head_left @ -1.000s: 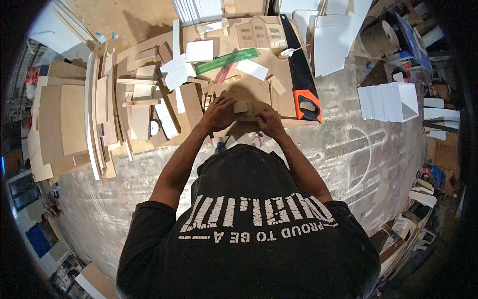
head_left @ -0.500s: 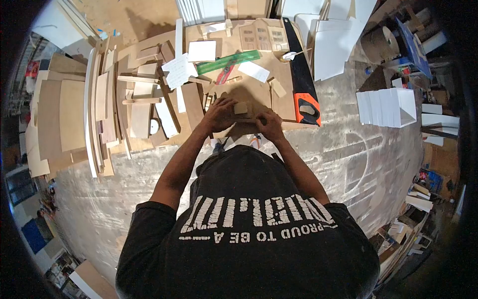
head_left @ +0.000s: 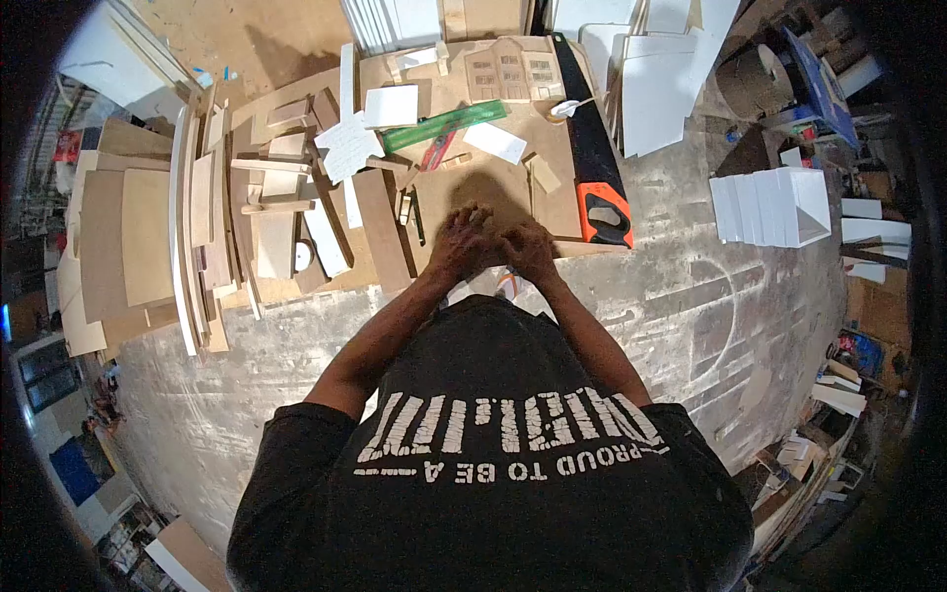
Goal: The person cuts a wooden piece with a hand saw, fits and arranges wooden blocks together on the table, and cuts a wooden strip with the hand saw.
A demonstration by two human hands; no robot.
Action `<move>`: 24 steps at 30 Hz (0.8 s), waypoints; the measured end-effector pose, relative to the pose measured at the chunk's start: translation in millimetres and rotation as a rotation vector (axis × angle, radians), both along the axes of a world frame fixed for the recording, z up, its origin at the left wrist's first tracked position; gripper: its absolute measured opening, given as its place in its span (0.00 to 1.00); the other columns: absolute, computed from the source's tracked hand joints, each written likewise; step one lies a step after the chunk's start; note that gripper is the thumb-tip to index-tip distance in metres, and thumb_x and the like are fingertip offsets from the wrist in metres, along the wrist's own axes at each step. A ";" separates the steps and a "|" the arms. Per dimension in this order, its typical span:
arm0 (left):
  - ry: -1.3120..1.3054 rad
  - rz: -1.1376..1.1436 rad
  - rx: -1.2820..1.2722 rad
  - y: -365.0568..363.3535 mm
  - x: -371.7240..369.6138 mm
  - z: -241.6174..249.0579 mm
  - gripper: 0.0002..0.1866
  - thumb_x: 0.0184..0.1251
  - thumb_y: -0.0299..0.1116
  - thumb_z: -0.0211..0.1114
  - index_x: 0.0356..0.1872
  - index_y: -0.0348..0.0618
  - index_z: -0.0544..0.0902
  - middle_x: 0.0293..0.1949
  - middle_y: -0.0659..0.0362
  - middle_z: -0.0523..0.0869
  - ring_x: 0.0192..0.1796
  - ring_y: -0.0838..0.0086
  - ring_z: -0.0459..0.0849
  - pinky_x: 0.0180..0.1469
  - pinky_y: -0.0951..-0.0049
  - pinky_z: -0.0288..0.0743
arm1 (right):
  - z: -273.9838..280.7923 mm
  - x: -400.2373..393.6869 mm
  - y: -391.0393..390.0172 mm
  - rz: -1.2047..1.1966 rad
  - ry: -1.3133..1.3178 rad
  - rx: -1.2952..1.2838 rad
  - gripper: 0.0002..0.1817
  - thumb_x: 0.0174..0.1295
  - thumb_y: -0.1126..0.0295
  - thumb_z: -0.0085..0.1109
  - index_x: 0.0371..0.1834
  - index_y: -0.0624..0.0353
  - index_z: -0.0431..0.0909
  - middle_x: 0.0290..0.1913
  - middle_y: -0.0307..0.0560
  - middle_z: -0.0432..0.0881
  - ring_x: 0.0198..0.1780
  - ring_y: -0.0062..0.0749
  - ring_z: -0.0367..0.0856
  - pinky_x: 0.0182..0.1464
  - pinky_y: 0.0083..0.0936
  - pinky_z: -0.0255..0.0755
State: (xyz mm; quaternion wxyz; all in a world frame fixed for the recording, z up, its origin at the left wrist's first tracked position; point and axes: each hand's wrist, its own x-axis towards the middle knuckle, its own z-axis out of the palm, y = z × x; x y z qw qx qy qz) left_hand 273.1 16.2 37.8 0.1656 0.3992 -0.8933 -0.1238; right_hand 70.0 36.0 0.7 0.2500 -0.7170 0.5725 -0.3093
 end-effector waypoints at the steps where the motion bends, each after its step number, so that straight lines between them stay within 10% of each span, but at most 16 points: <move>1: -0.012 -0.009 0.000 0.9 -4.2 -4.8 0.26 0.57 0.38 0.67 0.59 0.49 0.79 0.66 0.51 0.72 0.71 0.51 0.65 0.72 0.50 0.58 | 0.3 0.0 0.1 0.008 0.004 -0.016 0.09 0.56 0.65 0.68 0.32 0.60 0.84 0.32 0.53 0.82 0.38 0.51 0.82 0.45 0.44 0.74; 12: -0.268 0.078 -0.103 18.0 -30.4 6.2 0.19 0.58 0.37 0.64 0.52 0.47 0.82 0.60 0.56 0.73 0.65 0.59 0.68 0.64 0.55 0.63 | 23.1 -6.5 4.6 0.166 -0.099 -0.113 0.07 0.62 0.70 0.60 0.36 0.61 0.82 0.36 0.57 0.81 0.40 0.57 0.80 0.44 0.47 0.72; 24: 0.082 0.247 0.434 64.7 -32.1 60.9 0.14 0.70 0.42 0.64 0.47 0.43 0.86 0.41 0.51 0.89 0.44 0.55 0.88 0.44 0.55 0.81 | 81.3 -33.8 53.9 0.389 0.098 -0.142 0.17 0.58 0.71 0.60 0.51 0.60 0.77 0.51 0.54 0.78 0.57 0.52 0.74 0.62 0.49 0.62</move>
